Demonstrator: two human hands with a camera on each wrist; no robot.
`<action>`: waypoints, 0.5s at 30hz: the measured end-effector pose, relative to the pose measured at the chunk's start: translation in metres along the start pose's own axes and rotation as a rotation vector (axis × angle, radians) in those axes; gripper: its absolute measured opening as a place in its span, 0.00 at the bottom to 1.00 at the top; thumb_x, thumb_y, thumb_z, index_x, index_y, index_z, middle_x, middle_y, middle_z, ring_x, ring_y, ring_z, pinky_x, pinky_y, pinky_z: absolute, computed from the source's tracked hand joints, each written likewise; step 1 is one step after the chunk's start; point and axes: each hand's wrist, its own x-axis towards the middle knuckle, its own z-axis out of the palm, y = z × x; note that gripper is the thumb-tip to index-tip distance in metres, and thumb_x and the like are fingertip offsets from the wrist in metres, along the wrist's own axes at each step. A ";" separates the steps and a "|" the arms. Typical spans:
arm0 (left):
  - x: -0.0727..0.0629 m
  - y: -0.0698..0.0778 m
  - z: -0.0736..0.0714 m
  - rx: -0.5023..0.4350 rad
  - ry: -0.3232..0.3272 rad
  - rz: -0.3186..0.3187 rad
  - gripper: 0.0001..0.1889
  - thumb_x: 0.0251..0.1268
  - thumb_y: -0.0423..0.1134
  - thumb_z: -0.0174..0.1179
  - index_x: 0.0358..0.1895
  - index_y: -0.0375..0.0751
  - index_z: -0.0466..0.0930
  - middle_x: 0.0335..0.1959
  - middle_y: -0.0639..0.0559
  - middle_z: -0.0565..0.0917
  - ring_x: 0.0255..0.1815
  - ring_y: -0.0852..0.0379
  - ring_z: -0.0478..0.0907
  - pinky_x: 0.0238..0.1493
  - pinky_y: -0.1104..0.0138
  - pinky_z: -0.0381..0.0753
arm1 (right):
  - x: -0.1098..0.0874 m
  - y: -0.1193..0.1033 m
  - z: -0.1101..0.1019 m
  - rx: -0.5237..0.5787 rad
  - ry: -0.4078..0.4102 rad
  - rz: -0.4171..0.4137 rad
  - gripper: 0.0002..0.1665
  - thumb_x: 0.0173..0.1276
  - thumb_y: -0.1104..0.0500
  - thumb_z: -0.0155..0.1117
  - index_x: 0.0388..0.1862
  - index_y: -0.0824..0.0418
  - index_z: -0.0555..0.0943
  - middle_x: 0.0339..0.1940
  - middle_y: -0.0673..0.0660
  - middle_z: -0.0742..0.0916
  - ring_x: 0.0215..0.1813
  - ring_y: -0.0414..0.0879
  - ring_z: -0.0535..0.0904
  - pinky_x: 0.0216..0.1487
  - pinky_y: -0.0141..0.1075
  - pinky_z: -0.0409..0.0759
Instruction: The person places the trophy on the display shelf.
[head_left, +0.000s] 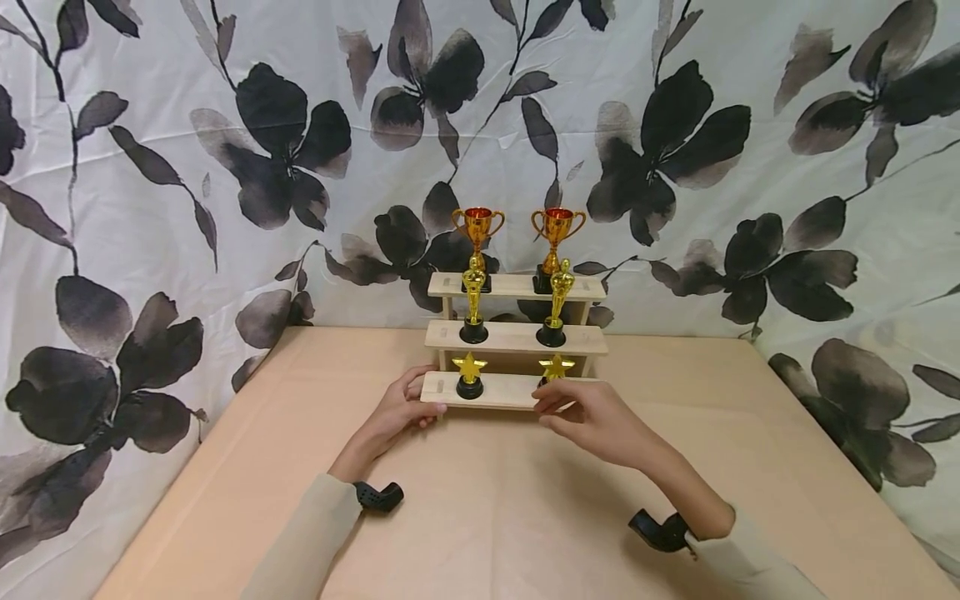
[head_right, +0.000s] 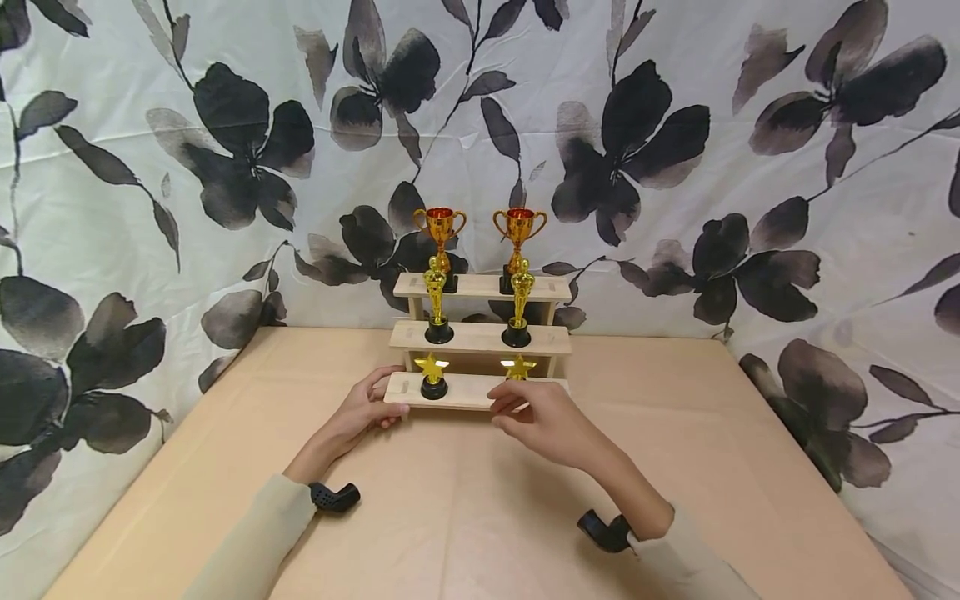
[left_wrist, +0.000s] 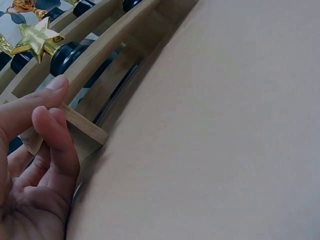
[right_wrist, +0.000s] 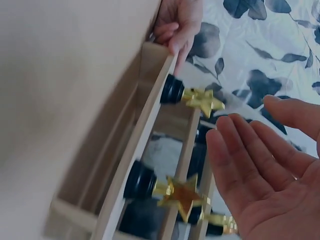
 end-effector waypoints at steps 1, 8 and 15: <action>0.000 0.000 0.000 0.002 -0.004 0.000 0.46 0.59 0.26 0.71 0.79 0.44 0.58 0.43 0.46 0.87 0.25 0.59 0.77 0.26 0.72 0.77 | -0.004 0.002 -0.004 -0.010 0.012 -0.002 0.15 0.70 0.63 0.70 0.55 0.59 0.85 0.47 0.54 0.91 0.48 0.45 0.88 0.44 0.33 0.87; 0.000 0.002 0.000 -0.004 -0.008 0.001 0.47 0.58 0.24 0.70 0.80 0.41 0.56 0.42 0.47 0.88 0.26 0.59 0.78 0.26 0.72 0.77 | -0.028 0.015 -0.031 -0.070 0.092 -0.039 0.14 0.70 0.66 0.69 0.53 0.57 0.86 0.45 0.52 0.92 0.45 0.41 0.89 0.45 0.34 0.88; -0.004 0.011 -0.008 0.057 -0.077 -0.083 0.53 0.54 0.22 0.69 0.82 0.44 0.48 0.48 0.43 0.85 0.25 0.57 0.77 0.25 0.70 0.77 | -0.044 0.029 -0.059 -0.150 0.159 -0.009 0.14 0.70 0.66 0.69 0.53 0.58 0.85 0.44 0.53 0.92 0.44 0.33 0.87 0.44 0.32 0.88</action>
